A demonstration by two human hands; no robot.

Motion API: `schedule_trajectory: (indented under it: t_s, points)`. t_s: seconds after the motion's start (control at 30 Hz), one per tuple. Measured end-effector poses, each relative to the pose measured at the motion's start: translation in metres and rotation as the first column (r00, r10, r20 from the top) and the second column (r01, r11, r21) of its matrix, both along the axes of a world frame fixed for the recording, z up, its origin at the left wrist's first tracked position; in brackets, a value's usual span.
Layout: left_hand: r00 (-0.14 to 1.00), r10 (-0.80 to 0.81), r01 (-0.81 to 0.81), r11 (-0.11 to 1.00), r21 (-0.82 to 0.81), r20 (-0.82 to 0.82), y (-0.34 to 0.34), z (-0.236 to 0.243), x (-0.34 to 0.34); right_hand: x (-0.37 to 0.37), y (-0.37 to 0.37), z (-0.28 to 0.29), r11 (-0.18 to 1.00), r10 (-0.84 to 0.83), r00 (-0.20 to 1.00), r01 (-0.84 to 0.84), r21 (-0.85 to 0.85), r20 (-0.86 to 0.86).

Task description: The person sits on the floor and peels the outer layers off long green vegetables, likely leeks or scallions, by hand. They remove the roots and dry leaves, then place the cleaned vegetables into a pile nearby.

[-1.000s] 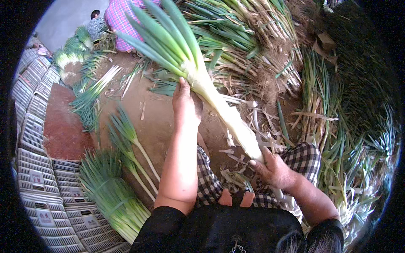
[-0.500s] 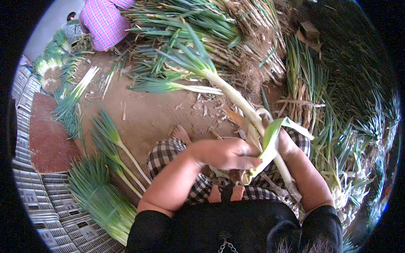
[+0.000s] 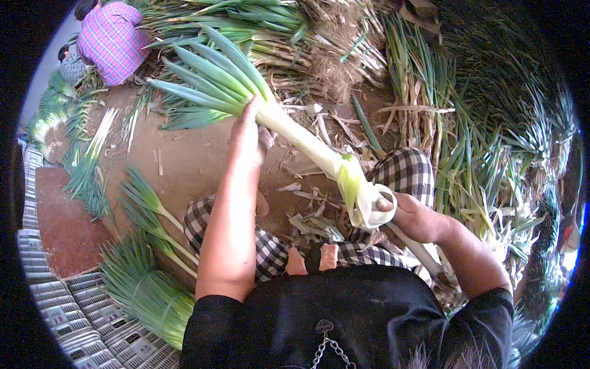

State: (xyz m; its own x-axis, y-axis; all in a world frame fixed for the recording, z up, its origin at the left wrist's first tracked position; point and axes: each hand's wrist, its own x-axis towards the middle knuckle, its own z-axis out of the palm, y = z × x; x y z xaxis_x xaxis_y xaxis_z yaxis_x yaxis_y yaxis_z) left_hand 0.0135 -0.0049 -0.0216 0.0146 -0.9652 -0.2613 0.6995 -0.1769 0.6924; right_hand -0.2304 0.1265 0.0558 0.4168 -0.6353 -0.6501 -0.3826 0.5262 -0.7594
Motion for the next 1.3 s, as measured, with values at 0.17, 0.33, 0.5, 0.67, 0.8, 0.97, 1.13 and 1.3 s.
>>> schedule_trajectory:
  t_s: [0.17, 0.33, 0.5, 0.67, 0.8, 0.97, 1.13, 1.3]
  points:
    - [0.985, -0.009, 0.035, 0.988, -0.148, 0.17, 0.015, 0.011, -0.003, 0.002, -0.035, 0.021, 0.649, 0.041, 0.858, -0.413, -0.639, -0.513]
    - [0.973, -0.193, 0.225, 0.916, -0.331, 0.125, 0.029, 0.049, -0.009, 0.044, -0.078, 0.016, 0.681, 0.235, 0.961, -0.055, -0.73, 0.147]
    - [0.97, -0.123, 0.184, 0.935, -0.303, 0.209, 0.034, 0.045, -0.007, 0.094, -0.094, 0.033, 0.971, -0.121, 0.773, 0.224, -0.089, 0.623]
    - [0.999, -0.036, 0.026, 0.973, -0.228, -0.041, 0.033, 0.049, -0.003, 0.124, -0.107, 0.011, 0.775, -0.145, 0.965, 0.247, -0.582, 0.217]
    - [0.992, 0.047, -0.063, 0.988, -0.143, -0.113, 0.027, 0.048, 0.007, 0.128, -0.105, 0.002, 0.645, -0.468, 0.742, 0.658, -0.389, 0.48]
    - [0.932, 0.332, -0.353, 0.923, -0.154, -0.147, 0.018, 0.055, 0.054, 0.036, -0.09, -0.02, 0.559, -0.658, 0.546, 0.816, -0.15, 0.518]
    - [0.901, 0.273, -0.362, 0.902, -0.237, -0.338, 0.027, 0.057, 0.094, -0.077, -0.038, -0.022, 0.362, -0.842, 0.45, 0.88, -0.307, 0.298]
    - [0.909, 0.214, -0.28, 0.949, -0.144, -0.359, 0.03, 0.056, 0.05, -0.189, 0.004, -0.035, 0.4, -0.859, 0.461, 0.875, -0.273, 0.222]
